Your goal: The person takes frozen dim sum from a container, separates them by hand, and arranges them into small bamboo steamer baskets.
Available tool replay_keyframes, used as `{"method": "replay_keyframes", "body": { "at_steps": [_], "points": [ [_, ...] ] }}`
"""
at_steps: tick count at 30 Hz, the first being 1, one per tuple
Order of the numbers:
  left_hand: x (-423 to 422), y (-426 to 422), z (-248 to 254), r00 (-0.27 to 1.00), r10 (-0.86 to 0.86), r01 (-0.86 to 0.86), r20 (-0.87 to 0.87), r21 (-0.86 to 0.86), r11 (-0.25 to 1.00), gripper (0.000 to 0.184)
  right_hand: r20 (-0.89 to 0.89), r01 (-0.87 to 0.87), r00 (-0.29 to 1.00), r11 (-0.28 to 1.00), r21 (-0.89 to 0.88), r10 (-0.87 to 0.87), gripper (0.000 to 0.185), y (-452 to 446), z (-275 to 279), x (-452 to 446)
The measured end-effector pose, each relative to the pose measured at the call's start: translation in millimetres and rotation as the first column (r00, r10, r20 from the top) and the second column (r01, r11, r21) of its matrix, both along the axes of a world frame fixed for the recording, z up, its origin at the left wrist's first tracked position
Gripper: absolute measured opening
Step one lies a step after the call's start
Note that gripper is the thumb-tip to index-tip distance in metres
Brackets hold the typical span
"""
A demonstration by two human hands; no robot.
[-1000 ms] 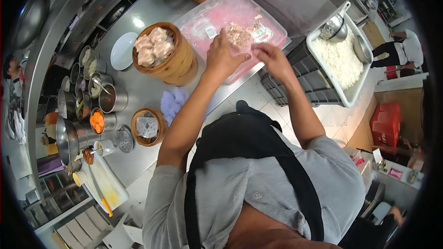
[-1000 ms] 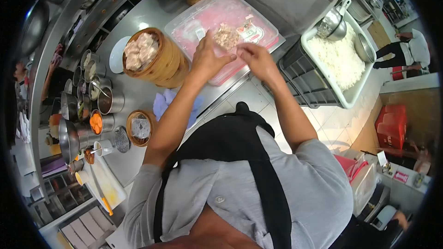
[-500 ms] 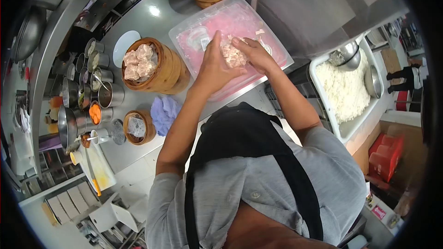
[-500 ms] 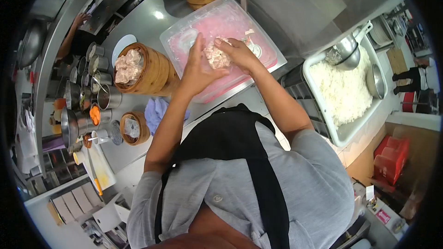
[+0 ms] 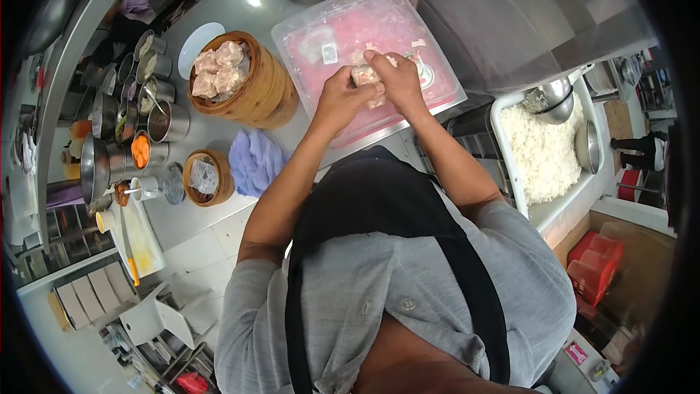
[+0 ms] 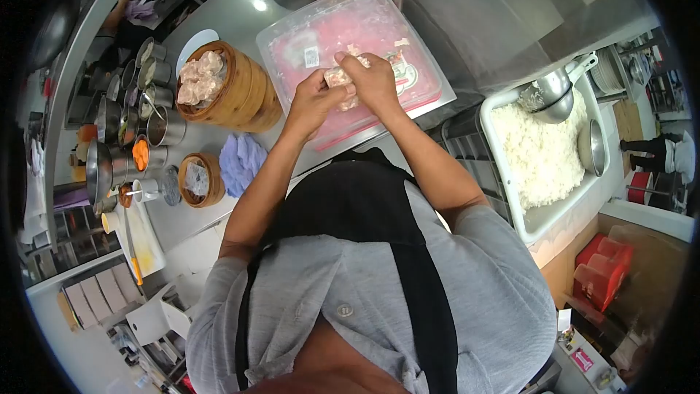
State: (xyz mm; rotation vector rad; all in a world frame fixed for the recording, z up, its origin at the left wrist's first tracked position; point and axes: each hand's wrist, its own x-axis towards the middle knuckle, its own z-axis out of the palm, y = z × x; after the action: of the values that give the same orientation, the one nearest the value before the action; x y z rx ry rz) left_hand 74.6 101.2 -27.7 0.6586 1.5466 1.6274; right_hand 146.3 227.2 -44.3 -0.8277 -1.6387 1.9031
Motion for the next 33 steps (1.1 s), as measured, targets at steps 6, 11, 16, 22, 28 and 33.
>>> {"method": "replay_keyframes", "body": {
  "at_steps": [6, 11, 16, 22, 28, 33],
  "points": [
    [1, -1, -3, 1.0, 0.001, -0.001, 0.017, 0.018, 1.0, 0.026, -0.124, -0.072, 0.991, 0.981, -0.18, 0.05, 0.03, -2, 9, 5],
    [-3, -5, -6, 0.999, -0.028, 0.028, -0.017, -0.007, 1.0, 0.033, -0.17, -0.113, 0.983, 0.955, -0.276, 0.067, 0.027, -4, 9, 6],
    [-4, -6, -4, 0.998, -0.04, 0.04, -0.055, 0.008, 0.999, 0.036, -0.204, -0.018, 0.979, 0.984, -0.178, -0.019, 0.032, -9, 1, 1],
    [3, -7, 1, 0.998, 0.039, -0.039, 0.059, -0.001, 0.999, 0.036, -0.192, 0.02, 0.978, 0.951, -0.307, -0.082, 0.046, -6, 2, -6],
    [-27, -18, -1, 0.987, -0.092, 0.075, -0.129, -0.134, 0.988, 0.034, -0.058, -0.253, 0.96, 0.936, 0.246, 0.274, 0.051, 8, 14, 6],
    [-25, -15, -2, 0.985, -0.114, 0.102, -0.129, -0.091, 0.991, 0.031, -0.007, -0.307, 0.951, 0.947, 0.098, 0.309, 0.042, 7, 2, 3]
  ]
}}
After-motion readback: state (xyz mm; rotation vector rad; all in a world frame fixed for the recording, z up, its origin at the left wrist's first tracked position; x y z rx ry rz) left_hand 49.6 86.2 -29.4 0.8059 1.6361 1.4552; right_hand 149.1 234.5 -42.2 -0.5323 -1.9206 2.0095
